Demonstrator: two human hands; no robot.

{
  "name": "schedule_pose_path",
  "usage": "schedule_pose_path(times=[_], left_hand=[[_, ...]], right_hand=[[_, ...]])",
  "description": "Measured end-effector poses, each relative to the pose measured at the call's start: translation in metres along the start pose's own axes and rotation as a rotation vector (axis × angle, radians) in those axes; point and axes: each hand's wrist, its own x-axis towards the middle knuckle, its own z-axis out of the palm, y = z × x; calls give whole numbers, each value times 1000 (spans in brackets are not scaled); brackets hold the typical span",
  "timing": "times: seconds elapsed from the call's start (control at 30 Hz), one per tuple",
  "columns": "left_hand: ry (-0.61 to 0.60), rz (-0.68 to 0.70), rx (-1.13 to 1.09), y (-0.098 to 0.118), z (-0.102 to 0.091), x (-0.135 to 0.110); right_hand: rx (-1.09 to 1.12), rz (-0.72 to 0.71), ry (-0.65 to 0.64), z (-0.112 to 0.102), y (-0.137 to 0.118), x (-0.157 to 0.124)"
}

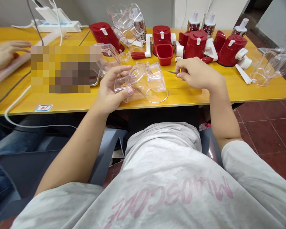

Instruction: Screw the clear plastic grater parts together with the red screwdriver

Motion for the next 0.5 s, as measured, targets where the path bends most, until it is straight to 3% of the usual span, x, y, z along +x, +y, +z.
schedule_pose_path(times=[0.17,0.5], left_hand=[[-1,-8,29,1,-1,0],[46,-62,17,-3,1,0]], right_hand=[[-81,79,-38,17,9,12],[38,31,-25,55,3,32]])
